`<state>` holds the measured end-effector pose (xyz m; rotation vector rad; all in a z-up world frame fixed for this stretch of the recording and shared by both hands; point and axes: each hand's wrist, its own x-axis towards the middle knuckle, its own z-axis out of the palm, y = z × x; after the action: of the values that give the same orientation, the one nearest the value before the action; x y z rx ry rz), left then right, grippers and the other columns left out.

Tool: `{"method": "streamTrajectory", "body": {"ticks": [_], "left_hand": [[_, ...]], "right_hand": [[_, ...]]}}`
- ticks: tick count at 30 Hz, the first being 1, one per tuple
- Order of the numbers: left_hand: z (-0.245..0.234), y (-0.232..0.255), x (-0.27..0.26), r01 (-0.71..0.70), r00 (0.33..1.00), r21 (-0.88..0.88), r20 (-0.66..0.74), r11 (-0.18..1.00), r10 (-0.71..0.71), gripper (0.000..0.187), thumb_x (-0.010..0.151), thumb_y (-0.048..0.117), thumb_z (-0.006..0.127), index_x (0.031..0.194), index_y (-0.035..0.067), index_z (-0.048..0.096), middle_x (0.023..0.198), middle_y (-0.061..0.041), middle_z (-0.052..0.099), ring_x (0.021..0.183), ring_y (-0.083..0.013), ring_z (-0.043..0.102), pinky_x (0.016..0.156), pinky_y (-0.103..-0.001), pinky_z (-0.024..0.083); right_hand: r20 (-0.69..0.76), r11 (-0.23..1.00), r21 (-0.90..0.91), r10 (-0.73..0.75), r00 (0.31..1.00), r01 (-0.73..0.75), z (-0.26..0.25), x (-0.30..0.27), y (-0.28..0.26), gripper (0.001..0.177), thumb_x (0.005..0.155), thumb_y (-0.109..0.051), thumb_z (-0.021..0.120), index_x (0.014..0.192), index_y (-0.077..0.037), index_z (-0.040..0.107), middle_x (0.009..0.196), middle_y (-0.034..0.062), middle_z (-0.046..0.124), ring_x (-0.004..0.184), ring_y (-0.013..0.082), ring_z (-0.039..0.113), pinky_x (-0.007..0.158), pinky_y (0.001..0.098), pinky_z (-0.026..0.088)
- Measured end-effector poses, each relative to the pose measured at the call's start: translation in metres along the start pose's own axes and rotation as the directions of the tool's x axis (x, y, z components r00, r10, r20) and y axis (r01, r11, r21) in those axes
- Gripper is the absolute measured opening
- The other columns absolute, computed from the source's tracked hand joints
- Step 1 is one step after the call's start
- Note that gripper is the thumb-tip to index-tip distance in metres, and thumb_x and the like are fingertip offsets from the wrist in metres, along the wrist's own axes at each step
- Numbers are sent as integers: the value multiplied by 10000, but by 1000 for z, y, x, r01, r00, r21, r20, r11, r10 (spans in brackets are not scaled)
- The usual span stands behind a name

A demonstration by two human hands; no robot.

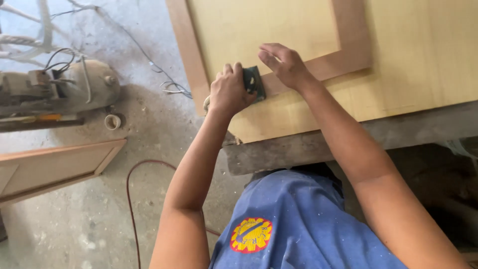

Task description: Sanding a wooden frame using an electric orbital sander to smooth the surface

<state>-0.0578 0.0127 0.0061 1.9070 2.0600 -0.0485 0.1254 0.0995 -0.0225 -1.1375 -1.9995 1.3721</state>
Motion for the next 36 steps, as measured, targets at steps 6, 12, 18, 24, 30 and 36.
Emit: {"method": "streamTrajectory", "body": {"ticks": [6,12,18,24,30,36], "left_hand": [[18,102,57,-85,995,-89,37,992,89,1035,788,545,821,1528,59,285,1153,-184,569,910,-444,648,741,-570,548],[53,187,88,-233,965,8,-118,972,232,1126,824,677,764,1490,-96,287,1130,-228,597,749,-366,658,559,-477,568],[107,267,125,-164,870,105,-453,981,194,964,829,548,648,1557,17,308,1050,-145,651,690,-287,678,529,-429,517],[92,252,93,-46,671,17,-740,999,44,508,786,297,571,1141,-63,615,861,-176,635,568,-249,540,410,-362,349],[126,167,66,-106,606,-16,-794,994,52,900,510,492,703,1246,-4,556,998,-152,571,776,-296,610,578,-403,509],[105,74,12,46,581,-78,-809,996,-90,854,592,477,633,1270,-39,572,1004,-217,577,737,-326,590,557,-404,476]], "right_hand": [[-42,957,252,161,986,-146,-49,-6,-16,837,960,-666,316,1313,27,625,1392,204,634,1344,286,579,1119,351,426],[-200,981,155,145,969,-115,-110,-26,47,542,1056,-524,365,993,-132,734,866,61,743,812,176,701,712,322,554],[-333,1000,0,23,943,-25,-171,-32,110,540,1132,-450,399,1071,-100,807,945,33,767,845,104,652,759,286,493],[-212,980,-16,192,958,-200,-155,-44,54,667,1109,-622,393,1119,-65,760,1025,109,738,998,207,673,914,326,510],[-207,980,-50,180,962,-194,-67,-25,41,468,1188,-529,558,1106,-134,796,909,71,712,868,186,621,843,408,506],[-114,973,-59,216,970,-224,37,-4,-23,389,1174,-439,538,1111,-158,800,873,74,715,849,121,625,803,321,533]]}}
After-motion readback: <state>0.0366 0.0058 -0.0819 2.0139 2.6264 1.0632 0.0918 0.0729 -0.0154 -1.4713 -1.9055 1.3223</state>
